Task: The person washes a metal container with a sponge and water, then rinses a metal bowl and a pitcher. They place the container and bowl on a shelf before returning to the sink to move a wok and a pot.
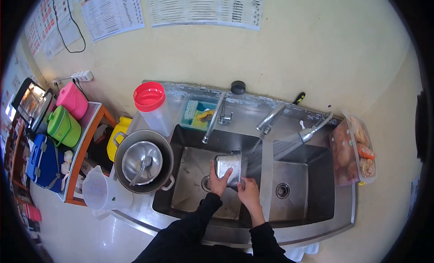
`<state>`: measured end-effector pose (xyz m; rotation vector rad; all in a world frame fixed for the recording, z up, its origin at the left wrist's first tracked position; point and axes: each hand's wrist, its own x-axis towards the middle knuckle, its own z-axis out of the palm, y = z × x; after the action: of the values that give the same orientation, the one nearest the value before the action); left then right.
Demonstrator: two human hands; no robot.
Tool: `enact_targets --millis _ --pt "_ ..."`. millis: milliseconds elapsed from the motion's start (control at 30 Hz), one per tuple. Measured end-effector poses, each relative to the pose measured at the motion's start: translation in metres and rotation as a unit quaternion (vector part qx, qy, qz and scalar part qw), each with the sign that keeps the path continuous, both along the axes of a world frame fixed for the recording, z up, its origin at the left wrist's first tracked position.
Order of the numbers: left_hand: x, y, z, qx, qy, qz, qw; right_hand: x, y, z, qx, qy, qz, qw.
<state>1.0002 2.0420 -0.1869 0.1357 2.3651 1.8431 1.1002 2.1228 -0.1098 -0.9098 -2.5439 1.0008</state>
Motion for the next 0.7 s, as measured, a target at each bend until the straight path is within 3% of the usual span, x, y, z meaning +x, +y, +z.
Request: enact_targets --millis 33,167,200,267,300,367,467,500,600,700 --pt "0.001 -0.002 -0.002 0.036 0.007 0.025 0.999 -0.005 -0.004 0.015 0.059 -0.002 0.017 0.998" --pt "-0.005 -0.011 -0.03 0.187 -0.224 -0.02 0.956 -0.079 0.012 0.061 0.089 0.163 0.154 0.97" --pt "-0.004 -0.016 -0.023 0.256 -0.354 -0.048 0.898 -0.109 0.022 0.059 0.1 0.199 0.195 0.955" --pt "-0.004 -0.025 0.003 0.377 -0.578 -0.107 0.716 -0.167 0.042 0.042 0.176 0.162 0.239 0.941" --pt "-0.001 -0.02 -0.025 0.395 -0.6 -0.109 0.687 -0.188 0.049 0.036 0.198 0.118 0.257 0.939" --pt "0.006 -0.02 -0.025 0.389 -0.612 -0.094 0.682 -0.228 0.058 0.025 0.243 0.034 0.286 0.926" --pt "0.012 -0.025 -0.027 0.39 -0.621 -0.105 0.672 -0.284 0.066 -0.008 0.224 -0.002 0.326 0.918" --pt "0.012 -0.026 -0.03 0.389 -0.628 -0.105 0.666 -0.299 0.064 -0.01 0.267 -0.079 0.36 0.89" --pt "0.012 -0.031 -0.037 0.38 -0.66 -0.086 0.642 -0.32 0.059 -0.024 0.323 -0.066 0.354 0.875" --pt "0.008 -0.038 -0.016 0.369 -0.642 -0.074 0.668 -0.328 0.053 -0.028 0.301 0.03 0.272 0.914"
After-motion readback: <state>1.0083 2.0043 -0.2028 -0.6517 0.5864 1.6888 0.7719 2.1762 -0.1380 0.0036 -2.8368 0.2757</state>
